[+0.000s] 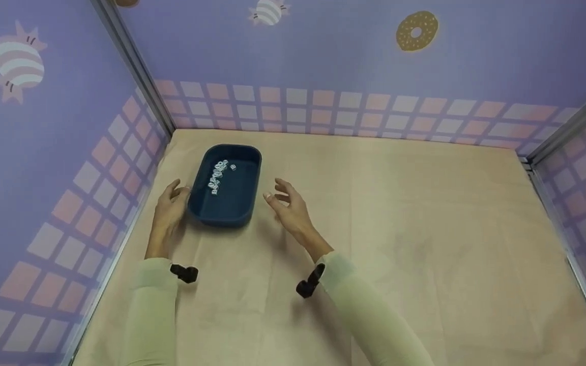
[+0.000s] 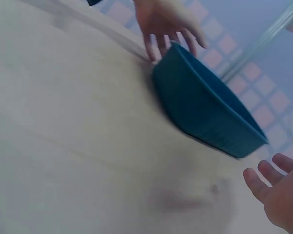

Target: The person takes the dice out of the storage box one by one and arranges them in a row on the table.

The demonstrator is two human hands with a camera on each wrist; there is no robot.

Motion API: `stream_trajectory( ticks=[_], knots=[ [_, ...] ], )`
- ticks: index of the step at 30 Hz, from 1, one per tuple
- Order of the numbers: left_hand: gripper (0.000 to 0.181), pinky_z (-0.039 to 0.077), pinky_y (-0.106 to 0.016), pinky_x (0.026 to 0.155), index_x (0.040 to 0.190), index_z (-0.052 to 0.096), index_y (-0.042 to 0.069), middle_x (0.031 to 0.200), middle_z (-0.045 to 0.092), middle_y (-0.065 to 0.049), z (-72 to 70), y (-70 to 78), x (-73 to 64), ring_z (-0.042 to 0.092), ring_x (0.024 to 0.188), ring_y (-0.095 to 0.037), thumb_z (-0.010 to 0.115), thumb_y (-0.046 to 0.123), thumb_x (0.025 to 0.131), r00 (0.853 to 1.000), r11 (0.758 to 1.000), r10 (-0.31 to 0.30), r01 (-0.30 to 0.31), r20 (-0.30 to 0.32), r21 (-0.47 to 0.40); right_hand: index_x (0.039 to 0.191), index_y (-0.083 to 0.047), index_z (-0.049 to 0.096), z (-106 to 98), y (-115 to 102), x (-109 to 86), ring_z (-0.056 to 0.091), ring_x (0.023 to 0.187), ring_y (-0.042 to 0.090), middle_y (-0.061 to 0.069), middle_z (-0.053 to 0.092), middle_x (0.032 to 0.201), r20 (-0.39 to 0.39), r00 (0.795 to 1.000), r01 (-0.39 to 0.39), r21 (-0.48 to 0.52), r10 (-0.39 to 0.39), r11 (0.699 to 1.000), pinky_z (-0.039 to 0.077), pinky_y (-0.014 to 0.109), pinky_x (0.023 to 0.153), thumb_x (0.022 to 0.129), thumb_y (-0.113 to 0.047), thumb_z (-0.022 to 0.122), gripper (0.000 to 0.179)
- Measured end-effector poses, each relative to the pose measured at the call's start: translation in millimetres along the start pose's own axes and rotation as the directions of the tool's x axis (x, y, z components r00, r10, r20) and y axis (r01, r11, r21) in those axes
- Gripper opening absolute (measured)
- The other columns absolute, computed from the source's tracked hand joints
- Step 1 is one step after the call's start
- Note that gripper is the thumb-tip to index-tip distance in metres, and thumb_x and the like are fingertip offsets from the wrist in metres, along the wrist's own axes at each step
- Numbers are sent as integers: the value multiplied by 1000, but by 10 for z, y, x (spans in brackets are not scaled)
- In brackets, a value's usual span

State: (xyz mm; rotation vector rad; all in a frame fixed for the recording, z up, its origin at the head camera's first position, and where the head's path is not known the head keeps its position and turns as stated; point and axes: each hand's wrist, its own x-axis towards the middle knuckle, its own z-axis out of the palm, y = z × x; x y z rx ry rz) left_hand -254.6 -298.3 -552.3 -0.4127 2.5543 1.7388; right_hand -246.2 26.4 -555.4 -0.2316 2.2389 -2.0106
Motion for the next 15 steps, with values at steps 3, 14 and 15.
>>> stream_trajectory(
  ticks=[3, 14, 15],
  knots=[
    [69, 36, -51, 120, 170, 26, 12, 163, 43, -22, 3, -16, 8, 46, 145, -36, 47, 44, 112, 999, 999, -33, 33, 9, -39, 162, -16, 43, 181, 70, -3, 54, 138, 32, 19, 43, 161, 38, 995, -97, 134, 92, 986, 55, 53, 103, 107, -36, 66, 63],
    [53, 52, -34, 87, 167, 38, 23, 157, 48, -21, -30, -70, 51, 59, 121, -27, 42, 37, 116, 978, 974, -97, 131, 184, -184, 165, -8, 34, 435, 203, 24, 46, 146, 35, 22, 40, 161, 90, 985, -165, 226, 149, 960, 52, 52, 108, 111, -25, 59, 61],
    [53, 52, -34, 88, 167, 37, 22, 159, 47, -21, -41, -80, 54, 58, 125, -29, 42, 35, 116, 977, 972, -91, 129, 193, -195, 165, -8, 34, 442, 201, 25, 44, 147, 36, 22, 40, 161, 94, 986, -156, 212, 139, 965, 51, 52, 108, 112, -23, 57, 60]
  ],
)
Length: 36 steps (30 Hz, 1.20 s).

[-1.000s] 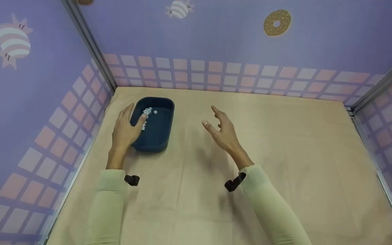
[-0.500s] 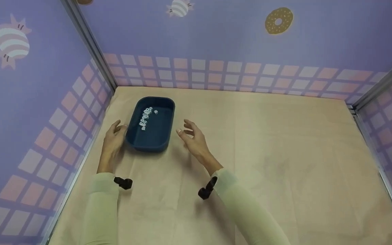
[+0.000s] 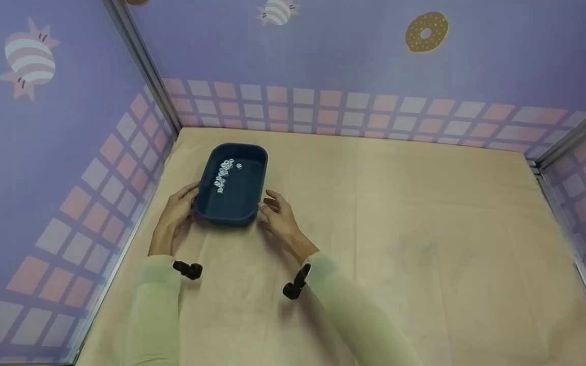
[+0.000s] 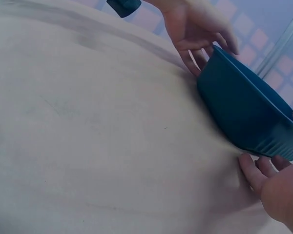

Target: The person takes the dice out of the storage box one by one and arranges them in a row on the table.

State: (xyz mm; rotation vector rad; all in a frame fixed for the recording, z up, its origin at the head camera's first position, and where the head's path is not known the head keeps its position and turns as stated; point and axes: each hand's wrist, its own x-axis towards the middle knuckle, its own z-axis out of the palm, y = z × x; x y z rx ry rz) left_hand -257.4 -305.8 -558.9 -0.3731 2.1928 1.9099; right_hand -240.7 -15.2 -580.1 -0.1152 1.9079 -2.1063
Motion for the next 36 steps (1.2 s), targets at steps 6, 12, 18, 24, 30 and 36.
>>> stream_trajectory(
  ticks=[6, 12, 18, 24, 30, 36],
  knots=[
    [54, 51, -39, 102, 167, 35, 18, 165, 42, -18, 50, -9, 31, 52, 141, -36, 44, 30, 115, 999, 998, -22, 23, 24, -59, 166, -13, 34, -21, 7, 22, 45, 147, 33, 18, 43, 160, 28, 1000, 16, -59, -14, 998, 52, 50, 108, 113, -20, 54, 57],
    [53, 54, -32, 89, 165, 41, 19, 158, 49, -18, 161, 34, 17, 61, 128, -30, 49, 30, 114, 1000, 997, -21, 22, 15, -68, 166, -10, 35, -80, -14, 25, 49, 145, 30, 19, 46, 159, 20, 999, 44, -101, -43, 994, 51, 47, 110, 113, -16, 53, 56],
    [52, 55, -38, 94, 164, 43, 19, 158, 51, -12, 380, 121, -39, 63, 128, -32, 52, 30, 114, 1000, 999, 30, -30, 5, -36, 165, -6, 35, -309, -113, -34, 50, 144, 37, 24, 43, 161, 23, 998, 55, 27, -56, 998, 47, 53, 112, 112, -9, 51, 55],
    [52, 49, -50, 110, 164, 44, 18, 164, 45, -9, 791, 170, -97, 55, 140, -30, 52, 28, 114, 996, 996, 86, -86, 35, 10, 164, -1, 35, -706, -110, -204, 52, 141, 45, 29, 42, 160, -9, 998, 64, 138, -64, 988, 48, 58, 110, 111, -5, 50, 55],
    [51, 54, -45, 106, 162, 44, 10, 163, 45, -15, 1198, 175, -183, 60, 135, -34, 53, 22, 113, 989, 992, 129, -129, 67, 1, 162, 1, 39, -1086, -54, -442, 52, 141, 45, 29, 44, 159, -46, 995, 92, 113, -88, 989, 51, 51, 109, 110, -6, 53, 54],
    [50, 50, -44, 111, 160, 47, 8, 162, 47, -15, 1513, 186, -254, 55, 140, -31, 54, 20, 112, 985, 988, 149, -151, 84, 20, 161, 0, 41, -1360, -67, -690, 53, 140, 45, 28, 44, 159, -74, 993, 98, 109, -91, 989, 50, 56, 108, 109, -6, 55, 54]
  ],
)
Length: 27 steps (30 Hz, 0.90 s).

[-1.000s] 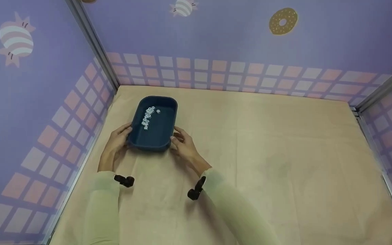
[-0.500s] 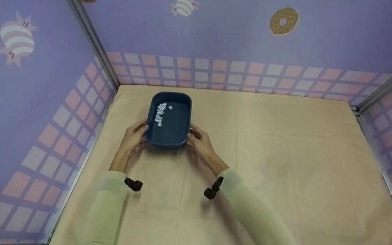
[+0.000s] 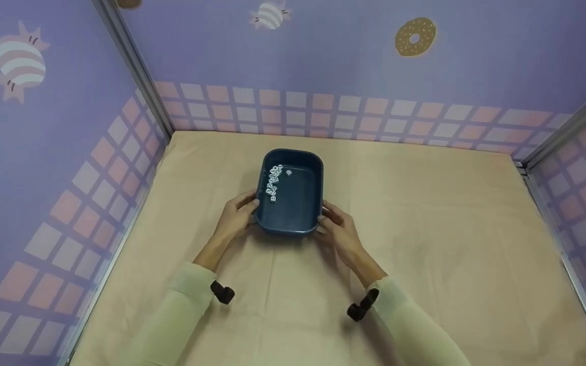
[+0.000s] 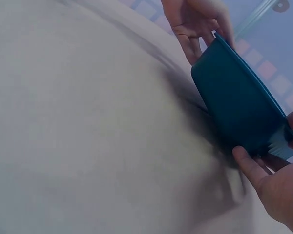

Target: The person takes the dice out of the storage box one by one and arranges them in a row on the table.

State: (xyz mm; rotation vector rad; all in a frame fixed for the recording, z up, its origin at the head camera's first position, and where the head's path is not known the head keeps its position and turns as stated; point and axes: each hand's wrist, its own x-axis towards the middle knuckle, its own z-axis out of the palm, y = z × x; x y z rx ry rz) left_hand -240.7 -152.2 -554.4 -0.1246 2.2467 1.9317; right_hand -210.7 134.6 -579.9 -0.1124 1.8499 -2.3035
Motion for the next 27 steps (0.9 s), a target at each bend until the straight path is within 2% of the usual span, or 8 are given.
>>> stream_trajectory(
  ticks=[4, 7, 12, 15, 18, 23, 27],
  knots=[
    [48, 44, -44, 117, 158, 50, 7, 160, 50, -15, 182, 6, -9, 50, 145, -29, 54, 19, 111, 1000, 1000, 16, -16, 5, 3, 160, 0, 43, -161, -11, -69, 54, 139, 46, 29, 45, 158, -24, 1000, -3, -7, 2, 1000, 50, 57, 107, 108, -4, 56, 54],
    [47, 46, -44, 115, 156, 52, 5, 157, 52, -16, 290, 2, 14, 52, 143, -29, 55, 19, 111, 1000, 999, 30, -30, 0, -17, 160, -1, 43, -246, -11, -70, 55, 138, 46, 29, 46, 158, -42, 999, -6, -15, 5, 1000, 51, 57, 107, 108, -4, 56, 54],
    [45, 44, -47, 116, 154, 55, 7, 156, 54, -16, 382, -77, 60, 52, 143, -31, 55, 18, 110, 1000, 1000, 12, -13, -27, -19, 161, -2, 41, -326, 27, -60, 54, 140, 43, 27, 44, 160, -34, 999, -25, -61, 23, 998, 52, 55, 106, 109, -7, 56, 54],
    [45, 44, -50, 116, 155, 55, 10, 157, 53, -14, 396, -120, 87, 49, 146, -31, 55, 20, 111, 1000, 999, -23, 23, -15, -24, 160, -3, 44, -361, 50, -52, 56, 138, 41, 25, 48, 157, -58, 998, -29, -100, 24, 995, 55, 53, 102, 109, -9, 57, 53],
    [48, 45, -52, 115, 158, 51, 11, 160, 49, -15, 379, -137, 110, 47, 147, -33, 55, 22, 111, 999, 998, -35, 37, 34, -47, 159, -3, 47, -365, 70, -54, 58, 136, 41, 24, 50, 155, -83, 997, -14, -96, 6, 995, 57, 53, 99, 109, -9, 58, 52],
    [50, 52, -51, 107, 160, 48, 13, 158, 52, -15, 293, -140, 140, 59, 135, -35, 55, 21, 111, 996, 997, -41, 46, 77, -61, 161, -1, 41, -314, 122, -54, 53, 142, 41, 25, 45, 159, -49, 999, 10, -65, -13, 998, 55, 50, 102, 111, -10, 55, 53],
    [52, 56, -49, 101, 162, 45, 14, 157, 52, -16, 256, -108, 155, 64, 127, -34, 53, 21, 111, 992, 995, -70, 76, 107, -60, 161, -1, 42, -284, 130, -56, 52, 142, 41, 26, 47, 158, -72, 997, 8, -71, -13, 997, 54, 50, 103, 110, -10, 55, 53]
  ],
)
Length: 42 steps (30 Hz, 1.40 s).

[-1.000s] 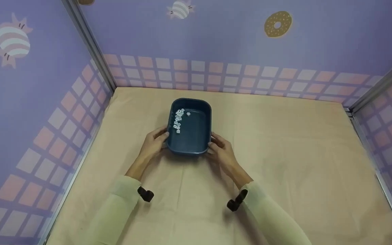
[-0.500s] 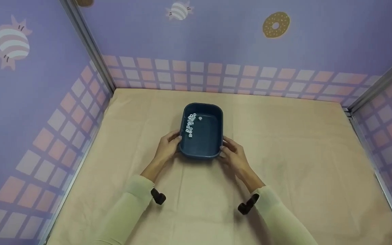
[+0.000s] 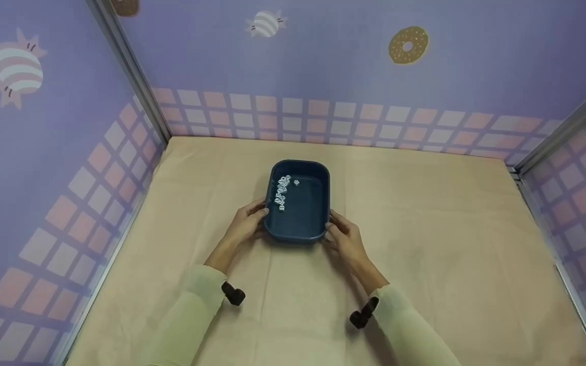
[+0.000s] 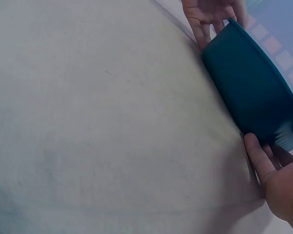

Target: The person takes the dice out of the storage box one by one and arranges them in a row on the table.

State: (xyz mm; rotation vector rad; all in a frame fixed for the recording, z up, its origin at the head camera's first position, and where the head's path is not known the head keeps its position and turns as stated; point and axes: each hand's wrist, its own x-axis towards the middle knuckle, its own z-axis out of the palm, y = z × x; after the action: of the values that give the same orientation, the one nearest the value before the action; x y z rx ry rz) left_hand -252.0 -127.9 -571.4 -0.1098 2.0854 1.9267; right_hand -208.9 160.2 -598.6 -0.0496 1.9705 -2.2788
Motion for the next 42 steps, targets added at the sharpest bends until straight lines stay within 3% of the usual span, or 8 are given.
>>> stream_trajectory(
  ticks=[8, 14, 18, 21, 26, 29, 33, 42],
  knots=[
    [55, 49, -52, 110, 164, 40, 9, 160, 48, -18, -69, 191, -19, 57, 139, -36, 52, 19, 111, 996, 996, -86, 86, 12, 21, 160, -2, 44, 22, -41, 37, 54, 141, 37, 22, 49, 158, 42, 998, -47, -38, 49, 998, 55, 51, 102, 109, -15, 60, 55],
    [54, 52, -52, 103, 163, 43, 14, 154, 54, -17, -110, 305, 196, 63, 128, -35, 53, 29, 112, 996, 997, -76, 76, -43, 15, 156, -2, 49, -42, -199, 91, 63, 129, 39, 23, 58, 147, 29, 994, -101, -130, 106, 986, 57, 54, 98, 106, -21, 68, 56],
    [54, 51, -50, 104, 163, 44, 15, 153, 55, -18, -108, 318, 398, 63, 128, -34, 53, 30, 112, 998, 999, -32, 32, -54, -3, 141, 2, 61, -20, -326, 151, 70, 108, 32, 16, 70, 123, -88, 994, 36, -312, -66, 949, 62, 46, 87, 103, -21, 72, 46],
    [52, 51, -44, 103, 161, 47, 15, 151, 57, -16, -91, 298, 487, 61, 129, -30, 54, 27, 111, 997, 1000, -19, 20, -69, 18, 126, 3, 69, 86, -381, 215, 68, 96, 25, 11, 72, 108, -135, 953, 185, -445, -270, 876, 60, 35, 79, 101, -18, 75, 34],
    [49, 50, -40, 96, 158, 52, 16, 148, 61, -13, -81, 231, 514, 61, 124, -28, 56, 23, 110, 996, 999, -27, 30, -81, 31, 117, 1, 72, 388, -387, 315, 68, 92, 20, 8, 70, 104, -26, 898, 361, -527, -439, 769, 58, 32, 78, 99, -12, 77, 23],
    [49, 49, -41, 101, 159, 51, 18, 153, 58, -10, -69, 191, 505, 60, 128, -26, 57, 25, 111, 998, 999, -28, 29, -57, 30, 117, 0, 72, 564, -369, 386, 69, 94, 19, 7, 69, 106, 61, 902, 387, -553, -428, 737, 60, 35, 82, 98, -12, 78, 23],
    [49, 47, -42, 110, 160, 51, 19, 159, 53, -9, -43, 134, 494, 57, 136, -24, 56, 28, 112, 999, 1000, -11, 12, -30, 15, 118, -1, 73, 725, -385, 508, 69, 98, 20, 8, 69, 108, 122, 926, 358, -581, -357, 731, 60, 38, 87, 97, -13, 79, 24],
    [51, 50, -41, 106, 161, 48, 20, 160, 51, -9, 4, 29, 351, 60, 134, -28, 57, 24, 111, 1000, 995, -8, 7, -10, -98, 117, 1, 75, 838, -358, 729, 68, 100, 23, 10, 70, 109, 164, 964, 265, -660, -210, 703, 57, 36, 90, 97, -11, 79, 24]
  ],
)
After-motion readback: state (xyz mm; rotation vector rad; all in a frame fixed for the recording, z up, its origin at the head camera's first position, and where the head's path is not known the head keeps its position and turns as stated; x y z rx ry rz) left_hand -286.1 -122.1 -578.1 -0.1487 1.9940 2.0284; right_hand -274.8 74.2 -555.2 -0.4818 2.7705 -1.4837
